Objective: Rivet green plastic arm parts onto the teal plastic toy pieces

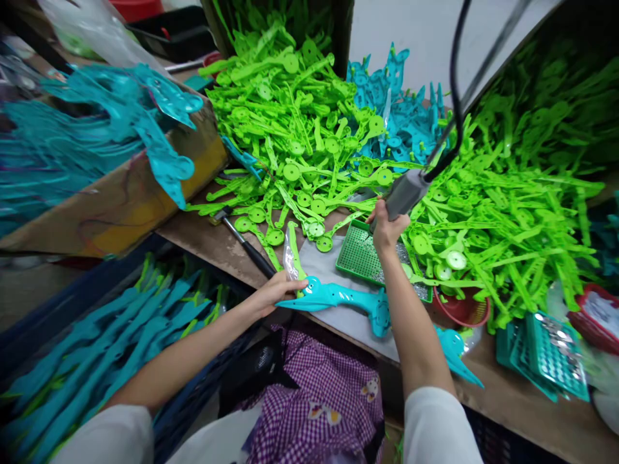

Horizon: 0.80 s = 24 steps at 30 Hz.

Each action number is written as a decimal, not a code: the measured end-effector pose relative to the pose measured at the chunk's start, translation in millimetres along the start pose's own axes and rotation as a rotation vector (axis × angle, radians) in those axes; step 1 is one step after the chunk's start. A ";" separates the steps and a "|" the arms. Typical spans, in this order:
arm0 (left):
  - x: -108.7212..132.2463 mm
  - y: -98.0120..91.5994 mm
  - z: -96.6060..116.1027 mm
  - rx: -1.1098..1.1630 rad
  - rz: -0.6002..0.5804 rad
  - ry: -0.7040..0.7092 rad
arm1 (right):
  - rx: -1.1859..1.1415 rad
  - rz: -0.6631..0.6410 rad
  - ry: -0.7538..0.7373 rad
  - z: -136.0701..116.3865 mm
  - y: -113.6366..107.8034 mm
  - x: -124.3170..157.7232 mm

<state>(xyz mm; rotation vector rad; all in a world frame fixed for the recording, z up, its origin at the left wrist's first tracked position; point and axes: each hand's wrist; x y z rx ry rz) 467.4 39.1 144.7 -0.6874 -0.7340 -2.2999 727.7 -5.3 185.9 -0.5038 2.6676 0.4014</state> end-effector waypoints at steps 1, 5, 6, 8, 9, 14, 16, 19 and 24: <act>0.6 0.2 0.2 -0.004 0.008 -0.006 | 0.005 -0.011 0.004 4.8 2.1 -2.1; 0.7 0.3 -1.0 -0.006 0.031 -0.013 | 0.000 -0.031 0.020 20.2 6.1 -6.5; 0.2 0.0 -1.7 -0.002 0.029 -0.010 | -0.002 -0.035 0.025 22.4 6.0 -6.5; -1.0 -0.7 -3.1 -0.003 0.020 -0.003 | -0.006 -0.040 0.029 25.0 5.1 -5.7; -1.5 -1.0 -3.6 -0.007 0.016 0.000 | -0.007 -0.040 0.029 25.7 4.7 -5.2; -2.2 -1.7 -3.7 -0.018 0.003 -0.001 | 0.022 -0.028 0.033 27.0 4.6 -2.6; -2.3 -2.1 -3.9 -0.016 -0.004 -0.006 | 0.013 -0.021 0.032 26.3 4.4 -2.7; -2.8 -2.7 -4.4 0.002 -0.019 0.000 | -0.019 -0.008 0.028 19.5 2.1 -6.2; -2.4 -2.1 -1.9 0.014 -0.048 0.010 | -0.081 0.045 0.007 -21.6 -1.1 -0.8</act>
Point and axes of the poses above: each hand's wrist, its own x-axis away from the middle knuckle, its own y-axis out of the palm, z = x × y, and after that the axes turned 2 degrees about z, right-handed
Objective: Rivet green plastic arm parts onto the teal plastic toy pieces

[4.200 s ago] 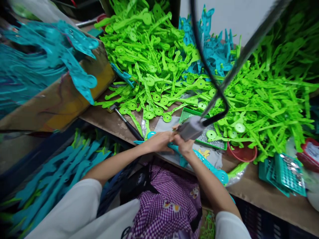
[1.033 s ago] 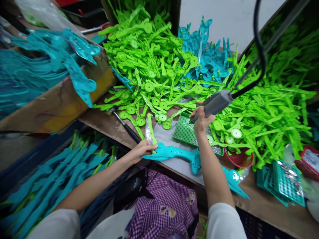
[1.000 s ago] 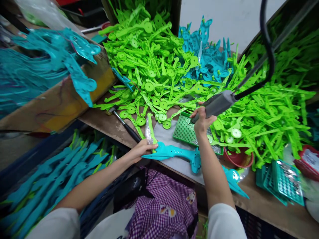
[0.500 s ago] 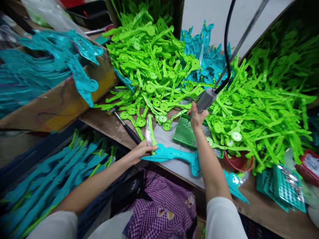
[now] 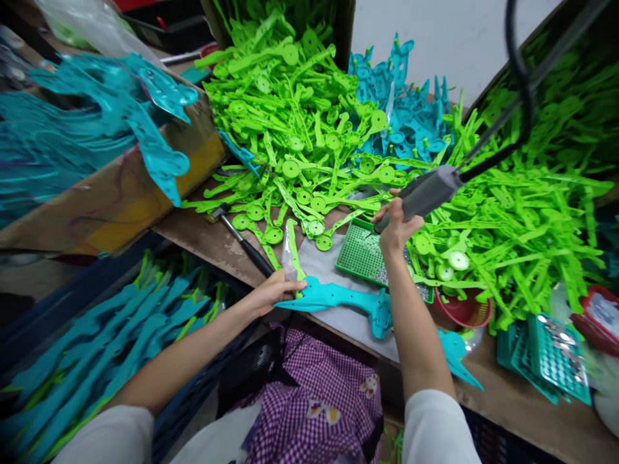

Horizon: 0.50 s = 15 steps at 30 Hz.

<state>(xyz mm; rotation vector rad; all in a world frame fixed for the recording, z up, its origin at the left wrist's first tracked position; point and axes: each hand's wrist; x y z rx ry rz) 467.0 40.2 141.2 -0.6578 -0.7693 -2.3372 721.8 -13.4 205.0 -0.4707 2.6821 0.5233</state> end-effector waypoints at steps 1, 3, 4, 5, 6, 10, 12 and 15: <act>0.2 0.4 0.8 0.000 0.002 -0.001 | -0.034 0.005 0.005 -12.0 1.4 8.0; 0.4 1.1 2.0 -0.004 0.015 -0.008 | -0.115 -0.027 0.042 -35.5 5.5 32.4; 0.4 1.4 2.4 -0.005 0.021 -0.009 | -0.149 -0.077 0.080 -45.5 7.9 47.5; 0.3 1.6 2.6 -0.002 0.020 -0.006 | -0.175 -0.143 0.126 -53.6 10.4 63.4; 0.3 1.7 2.6 0.004 0.011 0.002 | -0.191 -0.217 0.178 -59.2 12.9 79.0; -0.1 1.1 1.5 0.028 -0.038 0.053 | -0.225 -0.378 0.327 -59.2 23.5 121.4; -0.6 0.4 0.2 0.035 -0.058 0.075 | -0.240 -0.399 0.370 -52.9 28.7 128.1; -1.2 -0.6 -1.6 0.039 -0.081 0.110 | -0.229 -0.422 0.393 -46.8 33.9 128.3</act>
Point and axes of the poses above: each hand's wrist, its own x-axis away from the middle knuckle, its own y-axis out of the palm, z = x × y, and after that the axes turned 2 degrees about z, right-handed
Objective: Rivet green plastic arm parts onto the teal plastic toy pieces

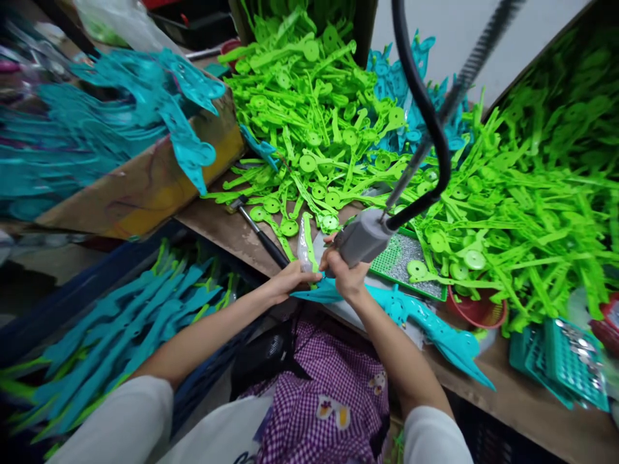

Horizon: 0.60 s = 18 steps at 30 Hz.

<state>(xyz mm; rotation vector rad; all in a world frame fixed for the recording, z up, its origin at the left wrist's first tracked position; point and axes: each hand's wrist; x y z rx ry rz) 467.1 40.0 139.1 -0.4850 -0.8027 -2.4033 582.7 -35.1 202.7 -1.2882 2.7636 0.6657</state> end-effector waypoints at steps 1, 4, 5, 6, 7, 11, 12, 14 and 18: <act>0.1 0.0 -0.2 -0.004 0.003 0.005 | 0.013 -0.002 0.001 0.3 0.3 -1.1; 1.3 1.2 1.0 -0.014 0.024 -0.001 | 0.053 -0.016 -0.006 0.4 -0.2 -2.4; 1.9 1.9 1.8 -0.016 0.030 -0.005 | 0.064 -0.021 -0.008 1.0 -0.8 -2.4; 2.5 2.4 2.6 -0.017 0.032 -0.006 | 0.074 -0.026 -0.008 2.2 -1.4 -2.3; 3.0 2.8 3.1 -0.017 0.032 -0.001 | 0.080 -0.030 -0.005 4.0 -2.2 -2.2; 2.3 1.5 1.2 -0.027 0.009 0.043 | 0.087 -0.045 0.005 14.5 -5.2 -1.4; 1.5 0.7 -0.3 -0.034 0.010 0.055 | 0.097 -0.046 0.010 16.9 -6.0 -0.8; -0.3 -0.6 -3.3 -0.045 0.030 0.071 | 0.133 -0.043 0.024 20.9 -7.6 0.6; -2.7 0.2 -6.9 -0.044 0.074 0.082 | 0.174 -0.029 0.039 27.2 -11.6 4.2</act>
Point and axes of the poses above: each hand's wrist, its own x-axis away from the middle knuckle, its own y-axis out of the palm, z = x × y, and after that the axes turned 2 degrees about z, right-handed
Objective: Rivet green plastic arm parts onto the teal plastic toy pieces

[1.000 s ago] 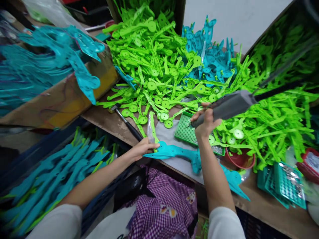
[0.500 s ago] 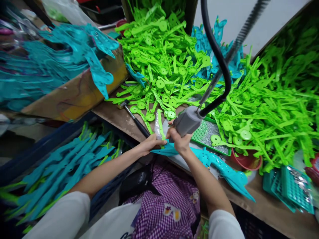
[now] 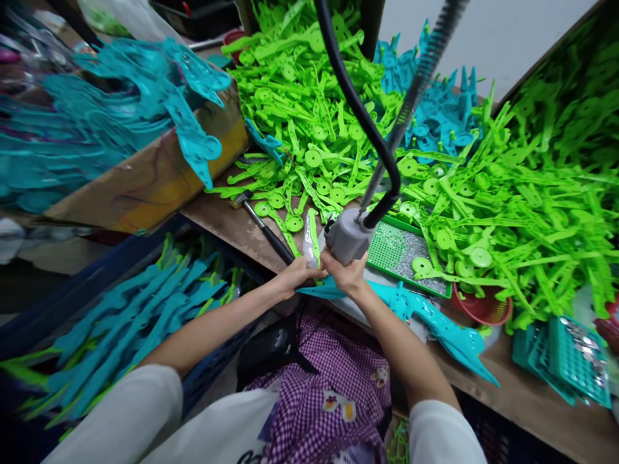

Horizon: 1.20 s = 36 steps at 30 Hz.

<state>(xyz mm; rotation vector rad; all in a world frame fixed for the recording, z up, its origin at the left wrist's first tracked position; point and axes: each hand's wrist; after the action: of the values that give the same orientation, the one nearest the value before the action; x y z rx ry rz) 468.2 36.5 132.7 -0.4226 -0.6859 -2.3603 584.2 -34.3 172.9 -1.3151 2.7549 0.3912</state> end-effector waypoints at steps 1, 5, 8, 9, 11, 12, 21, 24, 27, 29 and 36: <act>-0.1 0.7 -0.1 -0.001 0.005 0.005 | 0.001 -0.001 0.001 1.8 -0.5 1.3; 1.3 1.0 1.6 0.001 -0.017 0.033 | -0.031 -0.009 -0.027 3.6 1.5 7.4; 5.0 -3.5 3.4 0.026 -0.062 -0.012 | -0.090 0.017 -0.049 -10.9 1.5 5.5; 6.9 -5.7 3.5 0.046 -0.071 -0.045 | -0.108 0.060 -0.064 -19.1 -1.3 1.7; 12.0 -9.7 1.4 0.094 -0.070 -0.072 | -0.119 0.207 -0.146 -37.0 -13.1 -11.3; 15.3 -11.0 -1.0 0.111 -0.051 -0.048 | -0.104 0.297 -0.217 -44.8 -22.0 -20.4; 66.7 -1.5 -40.8 -0.435 0.505 0.320 | 0.212 0.519 -0.367 -33.5 -96.0 -93.8; 75.0 -5.3 -44.8 -0.521 0.493 0.233 | 0.223 0.478 -0.363 -25.1 -95.3 -95.0; 72.8 -8.7 -45.6 -0.337 0.351 0.083 | 0.211 0.475 -0.363 -23.1 -91.8 -91.9; 70.2 -8.9 -46.0 -0.245 0.325 0.047 | 0.209 0.481 -0.367 -23.6 -90.7 -90.1; 67.3 -1.1 -50.5 -0.046 0.384 -0.027 | 0.197 0.481 -0.332 -32.0 -84.9 -81.8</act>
<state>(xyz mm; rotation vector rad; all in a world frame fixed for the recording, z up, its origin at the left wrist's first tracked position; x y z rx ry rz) 411.0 -24.3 121.8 -0.5536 -0.5108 -2.0128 703.2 -31.7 200.4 -0.4817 2.7030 0.3141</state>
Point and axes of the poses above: each hand's wrist, its own x-axis away from the middle knuckle, its own y-axis out of the palm, z = x × y, and after that the axes turned 2 degrees about z, right-handed
